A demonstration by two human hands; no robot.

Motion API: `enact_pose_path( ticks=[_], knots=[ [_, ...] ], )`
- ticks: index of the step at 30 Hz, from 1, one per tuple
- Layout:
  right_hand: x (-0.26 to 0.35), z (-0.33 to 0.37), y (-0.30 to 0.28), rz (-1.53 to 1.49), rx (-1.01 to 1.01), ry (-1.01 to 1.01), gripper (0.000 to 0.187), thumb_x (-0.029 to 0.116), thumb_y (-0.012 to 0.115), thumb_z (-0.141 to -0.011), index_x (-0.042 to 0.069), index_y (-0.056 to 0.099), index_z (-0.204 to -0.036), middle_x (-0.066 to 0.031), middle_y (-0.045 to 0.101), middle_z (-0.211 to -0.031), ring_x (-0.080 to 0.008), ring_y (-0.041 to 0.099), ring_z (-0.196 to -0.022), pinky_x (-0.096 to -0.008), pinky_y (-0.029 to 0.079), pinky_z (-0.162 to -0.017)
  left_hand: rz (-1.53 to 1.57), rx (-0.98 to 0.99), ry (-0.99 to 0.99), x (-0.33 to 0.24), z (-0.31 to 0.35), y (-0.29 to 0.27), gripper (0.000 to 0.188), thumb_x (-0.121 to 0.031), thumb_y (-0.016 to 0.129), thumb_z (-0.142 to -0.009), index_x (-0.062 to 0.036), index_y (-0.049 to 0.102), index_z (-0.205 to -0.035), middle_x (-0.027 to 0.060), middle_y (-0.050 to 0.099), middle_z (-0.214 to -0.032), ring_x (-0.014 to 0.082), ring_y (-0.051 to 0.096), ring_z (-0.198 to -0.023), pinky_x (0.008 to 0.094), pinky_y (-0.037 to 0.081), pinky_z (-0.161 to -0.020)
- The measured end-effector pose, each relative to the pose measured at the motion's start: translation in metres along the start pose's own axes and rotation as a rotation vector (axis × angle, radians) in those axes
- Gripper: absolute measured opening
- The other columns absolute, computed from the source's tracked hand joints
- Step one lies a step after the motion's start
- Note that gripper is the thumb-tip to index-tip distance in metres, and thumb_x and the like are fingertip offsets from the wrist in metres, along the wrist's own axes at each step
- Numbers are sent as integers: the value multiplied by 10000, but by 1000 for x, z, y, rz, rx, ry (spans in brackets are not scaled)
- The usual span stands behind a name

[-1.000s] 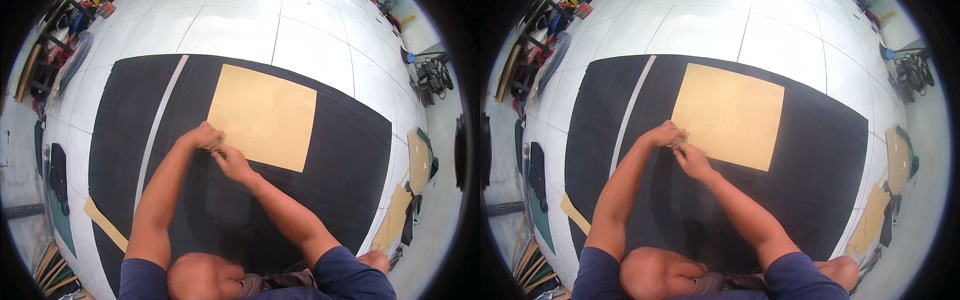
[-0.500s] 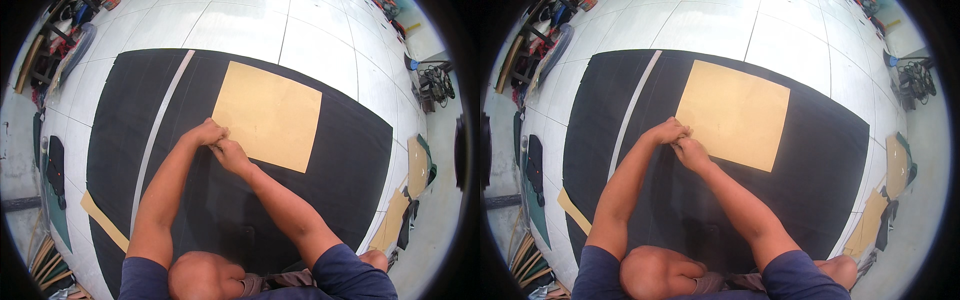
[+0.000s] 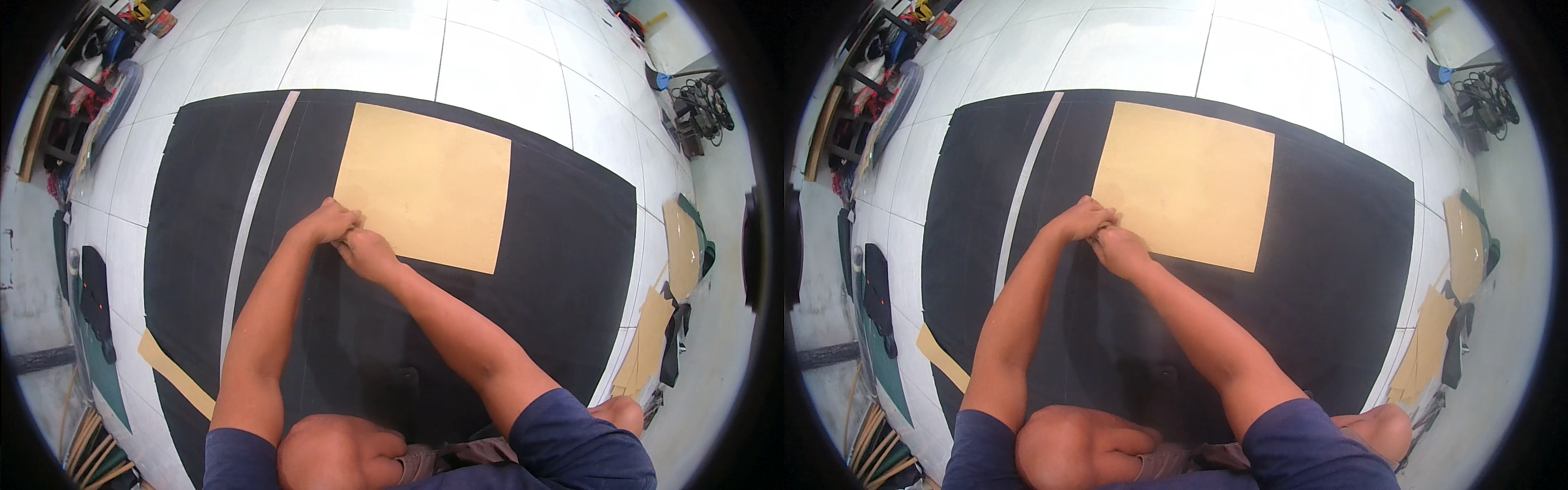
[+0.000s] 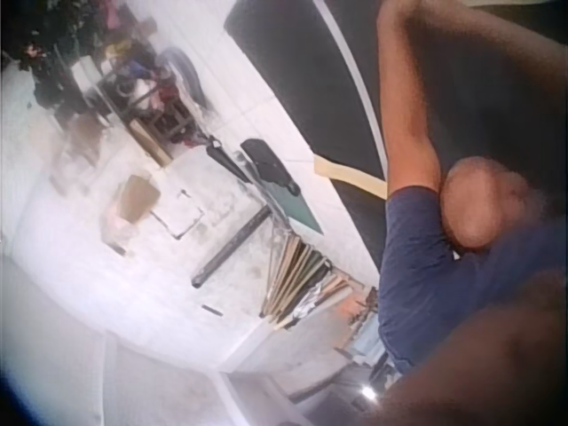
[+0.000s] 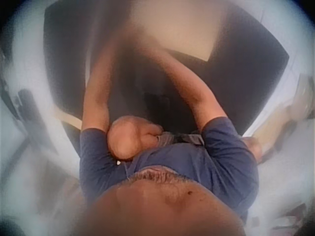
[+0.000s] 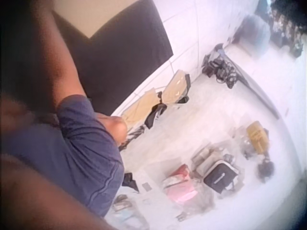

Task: The person sits on the floor and uses a pencil to mark lines on a rectangular piece of light brown material placed on a black mat. The person repeatedly repositions the material and draws straight lines along its edges.

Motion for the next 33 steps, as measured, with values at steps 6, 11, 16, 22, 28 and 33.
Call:
enact_pose_path(
  ticks=[6, 11, 16, 22, 28, 33],
  knots=[
    [-12, 39, -39, -3, -21, 6, 249, 246, 590, -1036, 53, 713, -1134, -204, 743, -1069, -414, 703, -1019, -510, 563, -892, -65, -147, -6, 7, 6, -1, 511, -385, 523, -1026, 38, 737, -1218, 345, 626, -1344, 447, 524, -1349, 468, 439, -1142],
    [-38, 83, -77, 26, -87, 15, 243, 248, 617, -1019, 64, 735, -1127, -185, 752, -1086, -383, 716, -1030, -485, 566, -911, -134, -244, -13, 10, 1, 10, 500, -378, 574, -1020, 58, 753, -1188, 363, 603, -1365, 466, 539, -1341, 484, 436, -1155],
    [-31, 68, -63, 69, -81, -75, 241, 267, 615, -1027, 90, 755, -1110, -179, 764, -1035, -384, 728, -977, -489, 573, -873, -137, -232, -38, -5, 7, 12, 494, -380, 580, -1023, 62, 775, -1126, 353, 602, -1352, 465, 564, -1296, 496, 442, -1142],
    [-8, 30, -25, 115, 9, -22, 258, 275, 594, -1040, 93, 758, -1121, -179, 761, -993, -405, 721, -965, -517, 563, -848, -151, -386, -11, 0, 12, 18, 466, -353, 594, -1018, 70, 788, -1039, 318, 689, -1206, 424, 550, -1301, 476, 464, -1098],
    [-29, 70, -61, 54, -64, 41, 254, 254, 602, -1039, 77, 749, -1146, -181, 743, -1118, -385, 694, -1081, -490, 549, -922, -222, -358, -53, -24, 22, 26, 596, -493, 662, -983, 64, 729, -1182, 346, 566, -1357, 463, 565, -1268, 486, 487, -1093],
    [-70, 141, -121, 28, -107, 163, 246, 227, 623, -1024, 56, 743, -1154, -178, 744, -1163, -379, 695, -1105, -450, 551, -956, -352, -416, -166, -56, 35, 47, 855, -619, 787, -859, 95, 583, -1283, 292, 507, -1365, 443, 531, -1284, 490, 529, -1052]
  ],
)
Point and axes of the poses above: each hand's wrist, its own z-axis away from the middle knuckle, its own y-axis out of the palm, x = y × z, the point moved 5 cm from there along -z, towards the middle knuckle
